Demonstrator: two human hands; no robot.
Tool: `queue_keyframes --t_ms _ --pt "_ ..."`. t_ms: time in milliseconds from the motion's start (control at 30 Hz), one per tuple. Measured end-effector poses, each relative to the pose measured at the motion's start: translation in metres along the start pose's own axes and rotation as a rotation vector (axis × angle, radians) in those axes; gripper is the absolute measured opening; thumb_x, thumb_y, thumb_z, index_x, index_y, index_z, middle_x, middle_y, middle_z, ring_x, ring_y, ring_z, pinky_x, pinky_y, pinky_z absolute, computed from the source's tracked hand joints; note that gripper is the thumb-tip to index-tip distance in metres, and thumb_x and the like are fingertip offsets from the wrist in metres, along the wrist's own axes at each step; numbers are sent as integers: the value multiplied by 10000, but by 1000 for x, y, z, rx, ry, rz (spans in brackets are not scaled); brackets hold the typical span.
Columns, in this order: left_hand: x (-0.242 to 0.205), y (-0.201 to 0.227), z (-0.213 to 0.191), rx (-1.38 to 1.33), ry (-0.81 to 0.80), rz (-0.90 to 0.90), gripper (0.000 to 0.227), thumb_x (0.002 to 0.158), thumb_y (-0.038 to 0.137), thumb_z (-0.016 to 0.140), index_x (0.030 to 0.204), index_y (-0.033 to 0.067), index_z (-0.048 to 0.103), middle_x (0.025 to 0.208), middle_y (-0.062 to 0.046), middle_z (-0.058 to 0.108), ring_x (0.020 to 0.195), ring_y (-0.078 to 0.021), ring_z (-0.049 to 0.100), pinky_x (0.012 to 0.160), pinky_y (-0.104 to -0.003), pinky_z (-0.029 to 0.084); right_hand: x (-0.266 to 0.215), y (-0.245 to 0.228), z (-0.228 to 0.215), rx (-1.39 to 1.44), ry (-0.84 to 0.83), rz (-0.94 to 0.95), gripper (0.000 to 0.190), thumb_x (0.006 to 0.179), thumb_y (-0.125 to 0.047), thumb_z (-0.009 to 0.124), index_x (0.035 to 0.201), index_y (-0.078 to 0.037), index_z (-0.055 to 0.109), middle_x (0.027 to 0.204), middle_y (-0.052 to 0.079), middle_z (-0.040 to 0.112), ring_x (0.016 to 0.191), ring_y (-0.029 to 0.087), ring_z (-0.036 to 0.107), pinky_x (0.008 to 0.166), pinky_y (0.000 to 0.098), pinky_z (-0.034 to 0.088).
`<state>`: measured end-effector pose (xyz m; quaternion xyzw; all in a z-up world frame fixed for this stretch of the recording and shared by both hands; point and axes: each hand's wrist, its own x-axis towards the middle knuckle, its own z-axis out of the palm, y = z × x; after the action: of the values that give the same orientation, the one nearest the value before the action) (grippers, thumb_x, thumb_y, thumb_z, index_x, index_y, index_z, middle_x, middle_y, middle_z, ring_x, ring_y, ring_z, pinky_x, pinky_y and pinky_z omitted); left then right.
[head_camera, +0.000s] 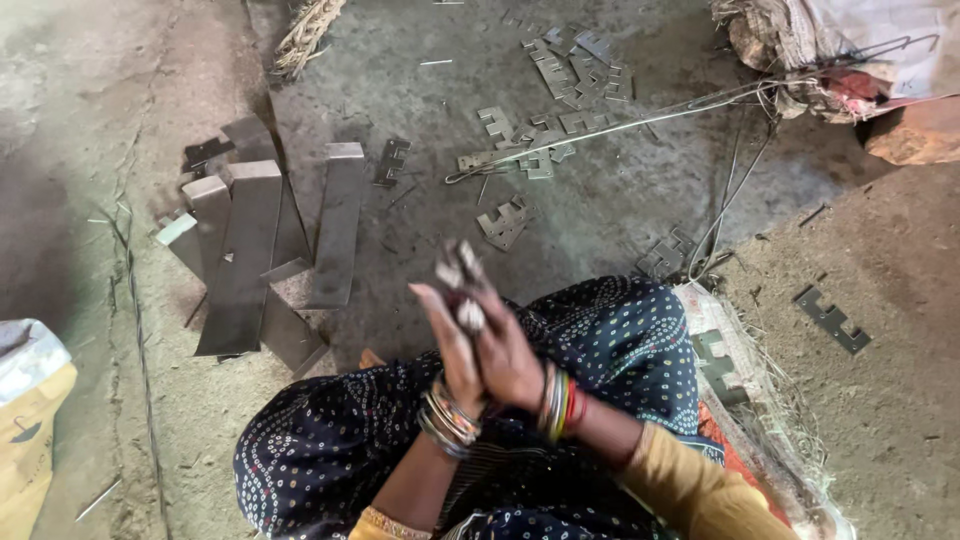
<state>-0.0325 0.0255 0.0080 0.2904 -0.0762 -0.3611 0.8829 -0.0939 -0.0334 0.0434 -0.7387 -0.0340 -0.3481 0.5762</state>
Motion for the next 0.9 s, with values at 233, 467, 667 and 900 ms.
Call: queue_keyframes --t_ms 233,467,667,900 --pt "-19 -21 -21 204 -164 -106 899 972 721 158 1635 114 156 1646 -148 327 1519 -313 327 1230 -450 302 23 -8 -7 -96 203 43 540 940 -54 430 1473 6 489 1533 201 526 1482 378 451 1266 544 265" --pt "-18 -24 -35 231 -36 -59 880 1029 687 250 1589 9 294 1560 -165 411 1455 -312 395 1197 -443 344 1 22 -27 -449 -138 -425 312 825 -261 517 957 -29 677 1069 148 707 1052 318 660 1243 685 240" --pt "-36 -20 -5 603 -184 200 899 1011 679 352 1606 27 183 1611 -184 357 1496 -293 366 1228 -402 318 27 38 -15 88 230 118 282 927 -166 582 1149 -34 695 957 67 691 845 178 643 933 455 484" --pt "-24 4 7 1121 -336 587 1108 932 775 387 1626 -36 89 1660 -308 218 1560 -402 244 1276 -460 241 18 10 2 478 212 266 764 910 -29 602 1631 -101 357 1436 -1 612 721 48 482 628 231 465"
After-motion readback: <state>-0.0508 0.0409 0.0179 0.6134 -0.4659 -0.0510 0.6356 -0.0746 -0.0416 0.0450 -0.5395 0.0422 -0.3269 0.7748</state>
